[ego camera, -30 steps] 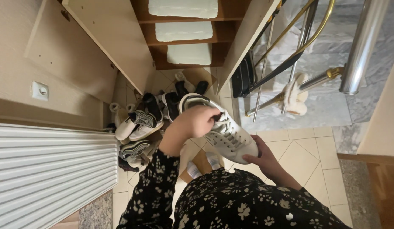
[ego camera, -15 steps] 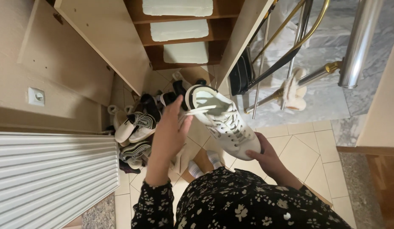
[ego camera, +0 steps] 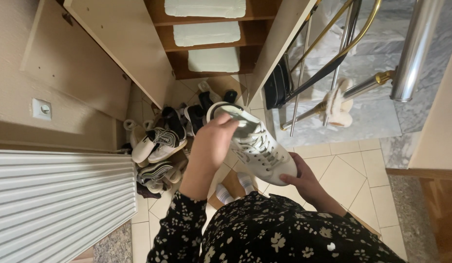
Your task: The person organizes shoes by picking them up from a pile on the floor and placing them onto the shelves of a cabinet.
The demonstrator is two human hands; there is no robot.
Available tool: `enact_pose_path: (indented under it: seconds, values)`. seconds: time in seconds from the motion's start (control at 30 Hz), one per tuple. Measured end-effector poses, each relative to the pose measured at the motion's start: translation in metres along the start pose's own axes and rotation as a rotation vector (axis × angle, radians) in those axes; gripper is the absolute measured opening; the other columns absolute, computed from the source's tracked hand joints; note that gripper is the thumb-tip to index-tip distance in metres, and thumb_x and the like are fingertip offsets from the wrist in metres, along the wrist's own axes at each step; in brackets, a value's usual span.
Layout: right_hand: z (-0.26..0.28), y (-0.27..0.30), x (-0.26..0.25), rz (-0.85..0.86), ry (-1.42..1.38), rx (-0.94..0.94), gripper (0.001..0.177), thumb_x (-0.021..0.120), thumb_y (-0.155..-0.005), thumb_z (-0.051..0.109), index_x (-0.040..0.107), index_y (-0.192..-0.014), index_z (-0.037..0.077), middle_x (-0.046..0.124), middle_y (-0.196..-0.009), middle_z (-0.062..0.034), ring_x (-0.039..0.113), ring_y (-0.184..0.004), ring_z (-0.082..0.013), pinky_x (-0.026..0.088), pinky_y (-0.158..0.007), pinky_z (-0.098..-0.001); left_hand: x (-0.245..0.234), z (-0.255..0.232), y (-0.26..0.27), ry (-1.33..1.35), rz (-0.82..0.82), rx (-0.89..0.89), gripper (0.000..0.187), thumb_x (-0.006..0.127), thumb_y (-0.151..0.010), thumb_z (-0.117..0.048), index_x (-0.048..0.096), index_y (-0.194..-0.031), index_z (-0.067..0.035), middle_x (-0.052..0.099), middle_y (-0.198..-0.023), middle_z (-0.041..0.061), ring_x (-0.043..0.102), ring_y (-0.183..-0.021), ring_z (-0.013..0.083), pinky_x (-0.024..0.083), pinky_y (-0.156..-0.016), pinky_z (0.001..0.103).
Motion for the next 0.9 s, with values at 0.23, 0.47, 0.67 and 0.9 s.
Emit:
enact_pose_path:
  seconds: [0.23, 0.47, 0.67, 0.9]
  values:
    - [0.010, 0.005, 0.007, 0.013, -0.026, 0.001, 0.081, 0.086, -0.068, -0.001, 0.053, -0.142, 0.006, 0.069, -0.112, -0.0144, 0.067, -0.103, -0.0249, 0.057, -0.090, -0.0435, 0.048, -0.001, 0.002, 0.014, 0.346, 0.056, 0.020, 0.055, -0.095, -0.007, 0.075, -0.094, -0.011, 0.071, -0.091, 0.007, 0.072, -0.086, 0.0315, 0.060, -0.077, 0.040]
    - [0.013, 0.003, 0.006, -0.006, -0.033, 0.006, 0.077, 0.084, -0.071, 0.002, 0.054, -0.142, 0.007, 0.070, -0.117, -0.0173, 0.067, -0.106, -0.0289, 0.056, -0.092, -0.0487, -0.017, -0.024, -0.010, 0.120, 0.175, 0.015, 0.053, 0.054, -0.091, 0.010, 0.060, -0.141, -0.007, 0.061, -0.142, 0.019, 0.057, -0.129, 0.0418, 0.050, -0.101, 0.050]
    - [0.036, -0.002, 0.024, -0.029, -0.084, -0.013, 0.077, 0.080, -0.074, 0.003, 0.051, -0.145, 0.004, 0.069, -0.115, -0.0195, 0.067, -0.104, -0.0301, 0.056, -0.092, -0.0511, -0.068, -0.027, 0.005, 0.770, -0.227, -0.424, 0.098, 0.073, -0.091, -0.015, 0.006, -0.159, 0.008, 0.005, -0.164, 0.039, 0.009, -0.151, 0.0571, 0.014, -0.121, 0.067]
    - [0.054, -0.017, 0.042, -0.034, -0.169, -0.078, 0.072, 0.080, -0.075, 0.002, 0.051, -0.141, 0.004, 0.068, -0.114, -0.0220, 0.068, -0.103, -0.0341, 0.058, -0.089, -0.0533, 0.022, -0.010, 0.026, 1.356, -0.150, -0.634, 0.134, 0.088, -0.076, -0.017, -0.015, -0.159, -0.003, -0.006, -0.158, 0.046, 0.014, -0.140, 0.0697, 0.024, -0.114, 0.073]
Point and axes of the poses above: each hand's wrist, its own y-axis away from the middle knuckle, its own x-axis out of the palm, z = x × y, the point moved 10 cm from there along -y, towards the middle knuckle
